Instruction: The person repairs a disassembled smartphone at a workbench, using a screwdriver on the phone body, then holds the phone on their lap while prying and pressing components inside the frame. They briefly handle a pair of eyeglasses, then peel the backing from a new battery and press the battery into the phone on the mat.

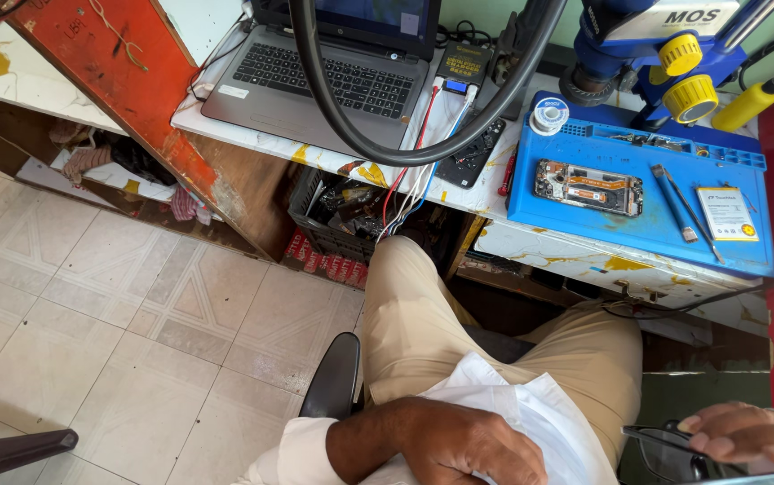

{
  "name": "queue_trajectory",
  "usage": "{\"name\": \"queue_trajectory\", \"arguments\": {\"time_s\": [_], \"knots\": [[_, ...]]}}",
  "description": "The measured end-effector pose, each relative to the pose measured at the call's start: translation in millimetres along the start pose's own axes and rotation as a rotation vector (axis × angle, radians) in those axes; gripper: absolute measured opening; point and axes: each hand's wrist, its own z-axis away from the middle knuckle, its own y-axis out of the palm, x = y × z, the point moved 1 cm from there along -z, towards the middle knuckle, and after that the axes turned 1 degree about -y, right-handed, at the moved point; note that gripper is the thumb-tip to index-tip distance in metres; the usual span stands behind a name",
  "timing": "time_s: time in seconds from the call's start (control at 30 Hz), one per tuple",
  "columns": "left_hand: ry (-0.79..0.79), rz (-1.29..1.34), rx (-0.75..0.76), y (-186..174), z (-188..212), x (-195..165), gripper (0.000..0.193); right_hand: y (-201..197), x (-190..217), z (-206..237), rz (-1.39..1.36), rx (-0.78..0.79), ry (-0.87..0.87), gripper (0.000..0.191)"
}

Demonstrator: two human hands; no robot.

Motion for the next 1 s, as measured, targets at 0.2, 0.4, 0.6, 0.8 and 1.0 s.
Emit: {"name": "queue_trajectory", "arguments": {"time_s": [0.2, 0.4, 0.6, 0.8, 1.0], "knots": [[0.060, 0.123, 0.000, -3.1, -2.7, 2.2, 0.016, 34.4, -0.9, 5.6, 0.341, -0.406, -0.155, 0.021], [0.050, 0.284, 0.015, -5.2, -8.6, -5.1, 0.021, 23.0, 1.7, 26.3, 0.208, -0.348, -0.222, 0.021], [0.092, 0.370, 0.030, -0.3, -20.5, -14.9, 0.027, 27.7, 7.4, 29.6, 0.188, -0.296, -0.229, 0.022], [0.079, 0.400, 0.064, -5.6, -25.8, -16.0, 0.025, 43.4, 23.7, 9.8, 0.252, -0.278, -0.195, 0.026], [0.134, 0.244, 0.017, -12.4, -27.4, -16.5, 0.023, 56.6, 37.7, -21.7, 0.341, -0.215, -0.146, 0.030]]}}
